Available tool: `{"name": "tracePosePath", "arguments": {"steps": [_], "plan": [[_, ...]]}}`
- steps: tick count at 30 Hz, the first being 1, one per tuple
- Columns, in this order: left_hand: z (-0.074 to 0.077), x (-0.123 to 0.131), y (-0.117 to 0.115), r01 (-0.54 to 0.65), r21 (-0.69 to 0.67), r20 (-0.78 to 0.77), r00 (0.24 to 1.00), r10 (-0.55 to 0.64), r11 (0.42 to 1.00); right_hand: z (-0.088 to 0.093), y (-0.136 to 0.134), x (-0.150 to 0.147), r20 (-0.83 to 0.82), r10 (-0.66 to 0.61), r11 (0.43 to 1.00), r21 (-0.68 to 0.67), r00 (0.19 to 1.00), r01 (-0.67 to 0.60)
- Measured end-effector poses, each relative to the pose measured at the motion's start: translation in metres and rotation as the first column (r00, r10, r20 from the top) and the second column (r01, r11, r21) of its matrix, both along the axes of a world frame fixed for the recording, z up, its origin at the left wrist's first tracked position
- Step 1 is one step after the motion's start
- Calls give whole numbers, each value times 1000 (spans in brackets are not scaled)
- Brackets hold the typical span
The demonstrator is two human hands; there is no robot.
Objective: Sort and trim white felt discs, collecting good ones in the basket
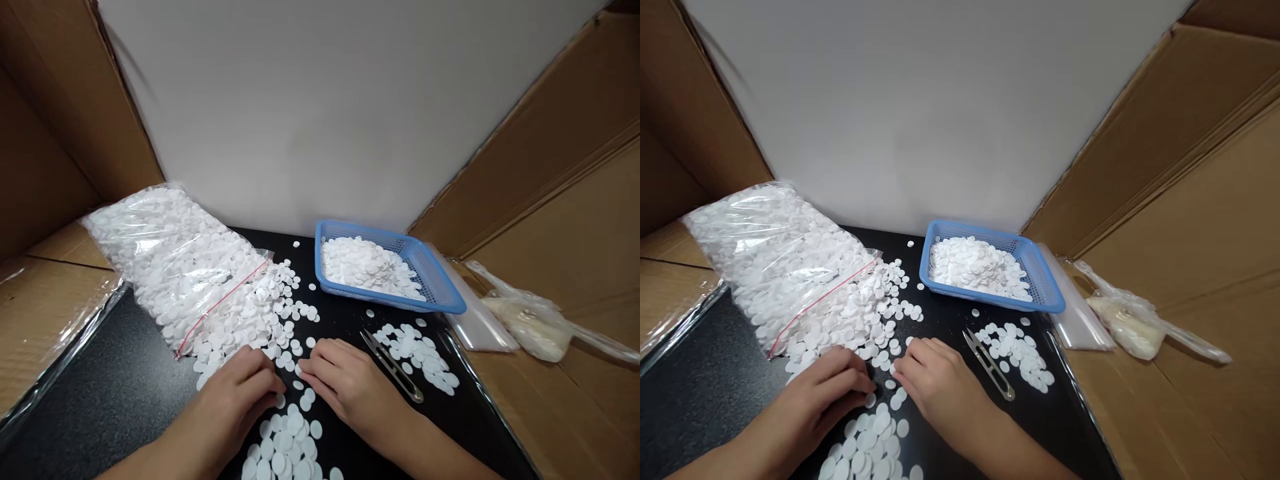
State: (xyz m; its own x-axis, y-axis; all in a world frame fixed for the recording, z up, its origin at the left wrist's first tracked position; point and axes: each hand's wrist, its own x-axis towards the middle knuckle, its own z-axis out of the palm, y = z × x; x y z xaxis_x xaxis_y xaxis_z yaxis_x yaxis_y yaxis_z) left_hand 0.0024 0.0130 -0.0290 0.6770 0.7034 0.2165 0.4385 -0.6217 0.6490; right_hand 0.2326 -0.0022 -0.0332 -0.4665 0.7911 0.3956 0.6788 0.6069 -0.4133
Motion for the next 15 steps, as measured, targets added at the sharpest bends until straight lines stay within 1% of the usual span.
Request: {"name": "tracePosePath", "arguments": {"steps": [2, 4, 8, 10, 12, 14, 15], "plan": [[-2, 0, -1, 65, 81, -85, 995, -58, 995, 1, 0, 1, -18, 20, 1000, 8, 1000, -20], [-1, 0, -1, 117, 132, -153, 983, -97, 984, 2, 1, 2, -43, 35, 999, 2, 998, -35], [0, -1, -1, 204, 232, -213, 965, -155, 951, 1, 2, 1, -76, 15, 1000, 0, 997, -15], [0, 0, 0, 181, 251, -170, 975, -141, 951, 1, 2, 3, -89, -32, 999, 2, 996, 32], [0, 1, 1, 103, 196, -97, 992, -85, 975, 4, 2, 7, -59, -57, 998, 12, 997, 58], [2, 2, 2, 42, 92, -70, 997, -35, 995, 10, 2, 12, 18, -11, 1000, -4, 1000, 11], [3, 3, 2, 26, 48, -77, 997, -22, 998, 13, 2, 15, 50, 29, 999, -42, 998, -27]]}}
